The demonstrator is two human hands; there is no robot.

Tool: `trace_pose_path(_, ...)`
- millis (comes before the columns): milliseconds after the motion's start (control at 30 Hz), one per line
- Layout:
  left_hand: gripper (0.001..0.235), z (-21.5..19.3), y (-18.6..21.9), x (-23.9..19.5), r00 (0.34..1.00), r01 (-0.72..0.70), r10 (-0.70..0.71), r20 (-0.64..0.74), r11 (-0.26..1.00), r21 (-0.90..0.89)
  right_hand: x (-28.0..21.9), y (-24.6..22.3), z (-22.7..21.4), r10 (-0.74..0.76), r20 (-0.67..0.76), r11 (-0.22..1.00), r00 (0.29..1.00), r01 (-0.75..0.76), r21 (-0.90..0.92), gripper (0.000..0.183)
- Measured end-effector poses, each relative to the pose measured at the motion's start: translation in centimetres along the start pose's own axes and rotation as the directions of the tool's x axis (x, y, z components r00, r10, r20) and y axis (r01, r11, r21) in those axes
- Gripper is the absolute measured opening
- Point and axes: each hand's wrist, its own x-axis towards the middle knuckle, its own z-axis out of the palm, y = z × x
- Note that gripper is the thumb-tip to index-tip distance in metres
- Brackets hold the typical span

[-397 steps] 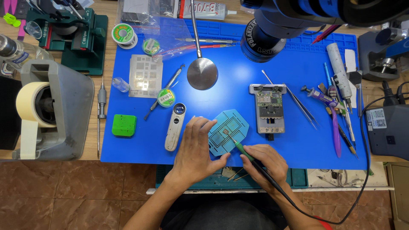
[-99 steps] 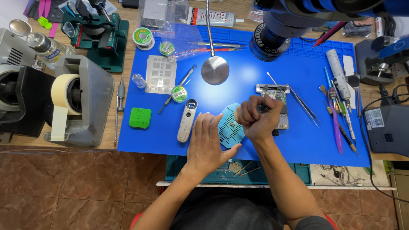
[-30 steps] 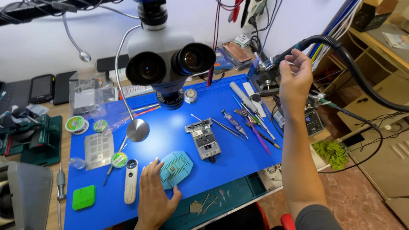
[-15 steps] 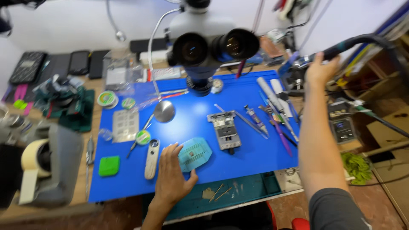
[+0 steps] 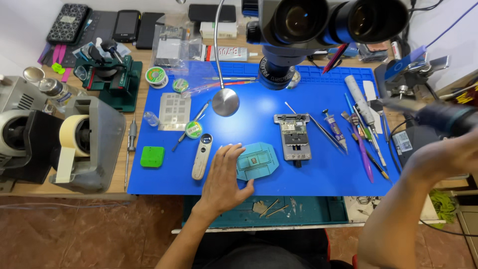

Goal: The person works on a small electronic device placed on a blue mat. They use a hot air gun to heat a component on the device, then switch to a soldering iron to work on the same area. Finally, they use a handheld magnifying glass to inspect the component.

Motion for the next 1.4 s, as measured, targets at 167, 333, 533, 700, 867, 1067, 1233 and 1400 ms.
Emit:
trace_pose_path(167,0.077,-0.1,-0.2,-0.2,0.999,-0.038,0.038,-0.004,0.999,-0.012,-6.6,-15.5,1.5,0.103,0.285,0.948,0.953,-0.181,0.263,0.037)
trace_pose_path(333,0.081,-0.1,-0.6,-0.5,0.999,-0.036,0.036,-0.011,0.997,-0.067,-10.1,-22.1,5.3,0.257,0.534,0.833,0.806,-0.465,0.300,0.028)
trace_pose_path(533,0.089,0.3,-1.2,-0.5,0.998,-0.027,0.022,-0.060,0.996,-0.086,-12.1,-20.9,7.2,0.116,0.604,0.827,0.789,-0.414,0.381,0.028)
trace_pose_path(700,0.090,0.3,-1.5,-0.5,0.999,-0.031,0.027,-0.042,0.996,-0.083,-12.2,-20.5,8.2,0.089,0.619,0.835,0.780,-0.397,0.381,0.027)
trace_pose_path(867,0.090,0.0,-1.4,-0.3,1.000,-0.017,0.017,-0.007,0.997,-0.080,-12.1,-20.4,8.6,0.044,0.631,0.849,0.775,-0.362,0.385,0.026)
trace_pose_path(1067,0.087,-0.4,-1.1,-0.1,1.000,-0.014,0.015,0.013,0.994,-0.110,-12.0,-20.5,8.6,0.023,0.654,0.848,0.756,-0.362,0.388,0.026)
trace_pose_path(1233,0.091,-0.2,-1.1,0.0,1.000,0.005,-0.005,0.000,0.995,-0.096,-12.0,-20.6,8.7,0.019,0.658,0.850,0.753,-0.359,0.386,0.025)
trace_pose_path(1400,0.092,-0.2,-1.2,0.0,1.000,0.018,-0.018,0.003,0.994,-0.107,-11.9,-20.8,8.7,0.027,0.664,0.848,0.747,-0.369,0.381,0.025)
